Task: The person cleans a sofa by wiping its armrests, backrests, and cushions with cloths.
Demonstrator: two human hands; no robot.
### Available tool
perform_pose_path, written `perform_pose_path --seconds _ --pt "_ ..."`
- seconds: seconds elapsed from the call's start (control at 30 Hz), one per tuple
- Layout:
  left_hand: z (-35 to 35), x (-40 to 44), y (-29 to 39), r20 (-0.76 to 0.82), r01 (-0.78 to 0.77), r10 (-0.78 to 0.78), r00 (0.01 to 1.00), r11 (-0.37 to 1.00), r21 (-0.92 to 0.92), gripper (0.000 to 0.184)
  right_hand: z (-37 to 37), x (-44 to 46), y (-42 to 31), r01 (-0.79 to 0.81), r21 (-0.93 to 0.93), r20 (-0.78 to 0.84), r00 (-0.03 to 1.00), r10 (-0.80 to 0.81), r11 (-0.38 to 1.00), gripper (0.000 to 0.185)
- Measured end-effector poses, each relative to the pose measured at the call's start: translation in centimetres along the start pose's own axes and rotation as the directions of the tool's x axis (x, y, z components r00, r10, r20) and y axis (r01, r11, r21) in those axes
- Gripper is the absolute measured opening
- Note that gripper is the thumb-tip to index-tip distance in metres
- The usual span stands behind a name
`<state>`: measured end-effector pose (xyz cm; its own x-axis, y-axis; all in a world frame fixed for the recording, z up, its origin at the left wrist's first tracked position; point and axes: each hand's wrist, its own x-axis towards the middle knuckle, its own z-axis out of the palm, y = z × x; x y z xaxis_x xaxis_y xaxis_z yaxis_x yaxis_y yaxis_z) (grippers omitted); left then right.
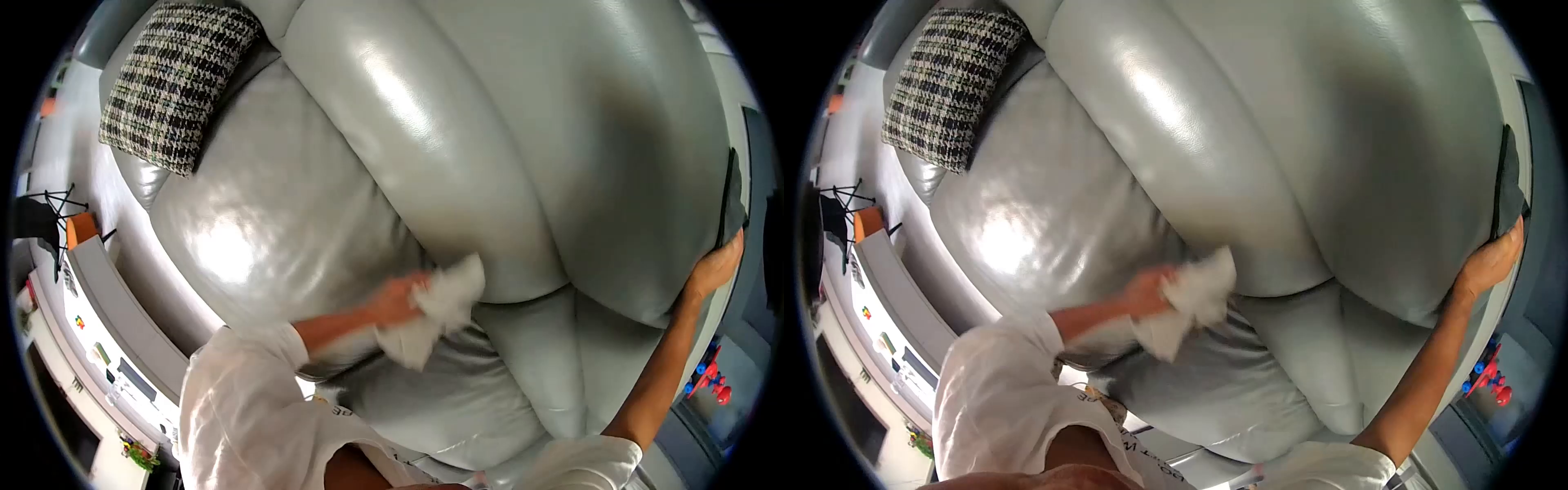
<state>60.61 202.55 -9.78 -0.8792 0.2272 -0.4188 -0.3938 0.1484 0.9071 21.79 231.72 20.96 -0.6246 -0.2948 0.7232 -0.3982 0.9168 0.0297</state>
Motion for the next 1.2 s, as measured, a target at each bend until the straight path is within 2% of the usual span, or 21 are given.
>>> perform_pose_path --seconds 0.03,0.1,0.13,0.17,0.23,0.3,0.4,0.43,0.47,0.5,0.57,0.63,0.7,0.73,0.77,0.8,0.9,1.0,1.03,1.13,1.2 --pt "-5.5 2.7 0.2 -0.248 -0.188 0.186 0.951 0.982 0.012 0.053 0.0 0.0 0.2 0.008 -0.009 0.004 1.000 -0.008 1.000 0.048" --pt "-16.6 8.1 0.5 -0.666 -0.410 0.498 0.554 0.860 0.302 0.053 -0.3 0.2 -0.4 -0.002 -0.011 -0.004 1.000 0.002 1.000 0.049" --pt "-21.0 8.9 6.4 -0.783 -0.344 0.363 0.504 0.917 0.204 0.049 -0.3 0.2 -1.9 -0.021 -0.003 -0.009 1.000 0.021 1.000 0.049" --pt "-24.7 10.5 8.5 -0.838 -0.194 0.180 0.515 0.977 0.091 0.048 -0.5 0.2 -2.6 -0.040 0.002 -0.009 0.999 0.040 0.999 0.048" --pt "-26.7 13.1 12.5 -0.912 -0.134 0.142 0.384 0.986 0.097 0.054 -0.6 0.2 -2.2 0.008 -0.012 0.005 1.000 -0.008 1.000 0.049" --pt "-23.0 17.6 11.4 -0.817 -0.104 0.505 0.278 0.862 0.497 0.056 -0.7 0.3 -2.9 0.005 -0.021 0.013 1.000 -0.005 1.000 0.049" --pt "-7.0 18.5 11.4 -0.491 -0.372 0.681 0.543 0.720 0.586 0.048 -0.5 0.1 -2.7 -0.025 -0.019 -0.006 1.000 0.025 1.000 0.049" --pt "-2.0 18.9 10.4 -0.244 -0.353 0.756 0.607 0.532 0.770 0.032 -0.3 0.1 -2.8 -0.014 -0.017 -0.006 1.000 0.013 1.000 0.050" --pt "0.2 16.6 13.1 0.034 -0.459 0.635 0.772 0.520 0.720 0.021 -0.3 0.1 -2.9 -0.002 -0.015 -0.008 1.000 0.001 1.000 0.051" --pt "4.2 17.0 10.2 0.056 -0.671 0.882 0.467 0.312 0.673 0.027 -0.3 0.1 -2.7 0.011 -0.022 -0.012 1.000 -0.011 1.000 0.052" --pt "3.5 14.5 12.7 0.312 -0.776 0.733 0.604 0.452 0.439 0.038 -0.1 0.1 -1.7 0.060 -0.027 0.002 0.998 -0.060 0.998 0.051" --pt "0.1 14.7 13.3 0.054 -0.774 0.775 0.630 0.632 -0.036 0.053 -0.6 0.2 -2.4 0.021 -0.049 0.010 1.000 -0.020 0.999 0.051" --pt "-6.5 15.3 12.4 -0.314 -0.641 0.562 0.765 0.714 -0.281 0.058 -0.8 0.3 -2.9 0.048 -0.037 0.015 0.999 -0.047 0.998 0.049" --pt "-12.2 16.2 12.6 -0.462 -0.427 0.701 0.544 0.705 0.566 0.051 -1.0 0.4 -3.3 0.037 -0.035 0.016 0.999 -0.036 0.999 0.050" --pt "-18.2 17.0 14.6 -0.705 -0.486 0.525 0.476 0.826 0.287 0.043 -1.0 0.4 -3.3 0.025 -0.034 0.018 1.000 -0.024 0.999 0.050" --pt "-24.2 17.8 16.7 -0.882 -0.620 0.300 0.364 0.784 0.011 0.036 -0.9 0.3 -3.1 0.033 -0.032 0.011 0.999 -0.033 0.999 0.049" --pt "-33.8 19.9 21.5 -0.947 -0.734 0.030 0.319 0.640 -0.227 0.030 -0.9 0.3 -3.6 0.023 -0.025 -0.008 1.000 -0.023 0.999 0.047" --pt "-30.1 23.6 22.0 -0.970 -0.506 0.242 0.018 0.839 0.199 0.034 -0.9 0.2 -3.5 -0.005 -0.001 -0.023 1.000 0.005 1.000 0.040" --pt "-25.9 22.4 23.1 -0.958 -0.295 0.286 -0.011 0.915 0.276 0.042 -0.9 0.3 -3.8 -0.014 0.006 -0.024 1.000 0.014 1.000 0.040" --pt "-11.9 19.9 22.4 -0.829 -0.281 0.543 0.136 0.823 0.493 0.068 -0.8 0.3 -4.0 -0.016 0.012 -0.040 0.999 0.016 1.000 0.039" --pt "-1.6 19.4 19.4 -0.734 -0.662 0.486 0.474 0.746 0.066 0.088 -0.9 0.2 -3.8 0.005 0.011 -0.038 0.999 -0.005 1.000 0.039"
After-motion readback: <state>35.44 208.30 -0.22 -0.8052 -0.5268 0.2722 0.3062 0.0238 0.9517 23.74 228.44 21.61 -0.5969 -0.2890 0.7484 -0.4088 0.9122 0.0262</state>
